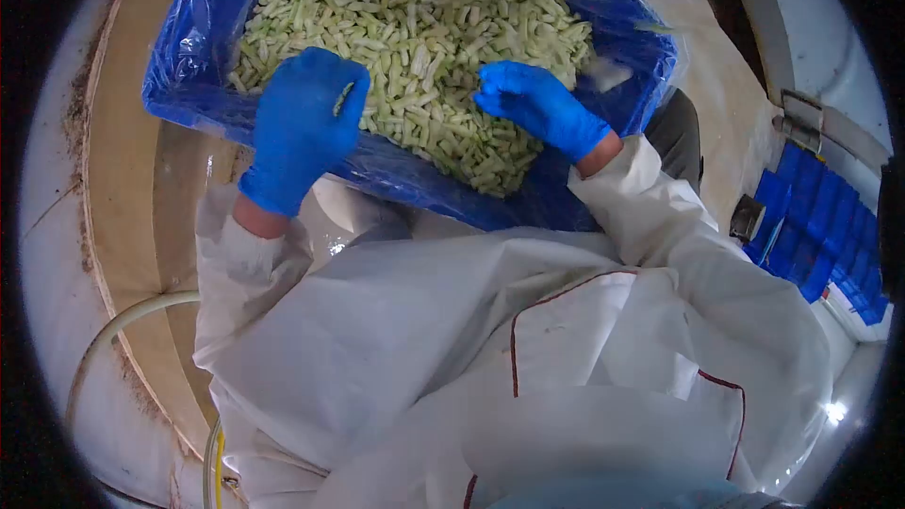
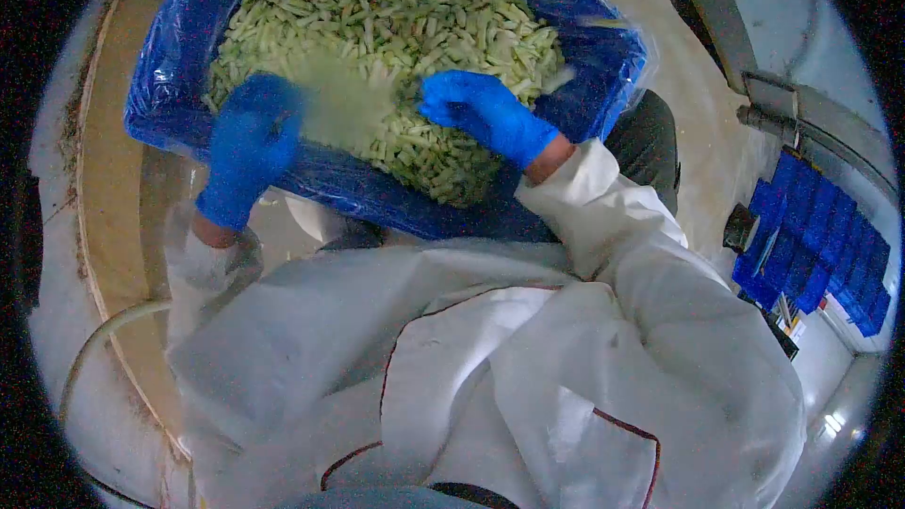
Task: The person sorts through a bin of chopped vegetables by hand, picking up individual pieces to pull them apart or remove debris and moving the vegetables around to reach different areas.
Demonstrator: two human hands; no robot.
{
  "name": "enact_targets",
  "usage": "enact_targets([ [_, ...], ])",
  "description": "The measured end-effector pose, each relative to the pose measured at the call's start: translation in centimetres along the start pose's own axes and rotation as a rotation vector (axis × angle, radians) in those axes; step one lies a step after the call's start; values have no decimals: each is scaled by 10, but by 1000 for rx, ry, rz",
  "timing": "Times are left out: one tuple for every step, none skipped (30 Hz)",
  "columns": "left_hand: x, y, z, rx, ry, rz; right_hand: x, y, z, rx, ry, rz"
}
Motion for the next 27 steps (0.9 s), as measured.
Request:
enact_targets([
  [0, -2, 6, -4, 28, -28, 8, -4, -3, -33, -239, -29],
  [1, -3, 10, -9, 56, -57, 17, -10, -4, -64, -479, -58],
  [1, -4, 16, 51, 81, 6, 21, -13, -4, -96, -720, -87],
  [2, -4, 20, 111, 107, 67, 21, -15, 1, 3, -912, -141],
  [2, -4, 24, 171, 132, 128, 18, -18, 5, 105, -1101, -196],
  [2, -3, 21, 155, 118, 106, 12, -20, 11, 211, -1289, -252],
  [3, -3, 19, 138, 105, 84, -5, -15, 16, 343, -1317, -222],
  [4, -1, 16, 121, 94, 63, -26, -7, 22, 476, -1340, -191],
  [5, 0, 12, 94, 96, 45, -42, 1, 26, 611, -1359, -155],
  [6, 0, 8, 69, 100, 29, -47, 14, 18, 714, -1490, -83],
  [7, 1, 4, 44, 105, 16, -47, 29, 3, 818, -1615, -9],
  [8, 1, 2, 42, 115, 20, -55, 34, -4, 924, -1737, 68],
  [7, 2, 1, 40, 126, 26, -50, 37, -4, 862, -1617, 39],
  [7, 2, 1, 41, 140, 27, -43, 38, -1, 803, -1499, 18],
  [5, 1, 2, 51, 113, 46, -39, 36, 2, 736, -1382, -1],
  [0, 0, 1, 56, 78, 70, -35, 28, 9, 446, -1113, -88],
  [-6, 2, 0, 52, 41, 93, -31, 21, 16, 407, -1043, -106],
  [-15, 4, -3, 14, 11, 107, -24, 16, 24, 371, -973, -126],
  [-24, 5, -4, -23, -20, 123, -16, 13, 28, 335, -901, -145],
  [-31, 8, -6, -57, -50, 140, -6, 14, 29, 347, -880, -153],
  [-36, 13, -8, -110, -44, 162, -5, 12, 32, 341, -918, -162],
  [-42, 19, -9, -160, -36, 182, -7, 10, 35, 335, -957, -168],
  [-46, 24, -9, -210, -28, 201, -9, 8, 36, 330, -997, -174],
  [-53, 28, -7, -219, 3, 276, -10, 8, 34, 315, -981, -140],
  [-61, 32, -4, -228, 33, 355, -12, 8, 32, 297, -962, -109],
  [-68, 35, -2, -241, 63, 430, -14, 6, 29, 283, -944, -80],
  [-76, 36, -1, -271, 20, 489, -16, 2, 29, 266, -942, -70],
])
Point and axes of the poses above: each hand's wrist, its own y-axis towards the middle knuckle, its own x-axis out of the back of the hand, z = x × y, the point moved 6 cm from there along y, towards the middle knuckle, and after that the axes turned 6 degrees about -z, right-handed, at the moved point
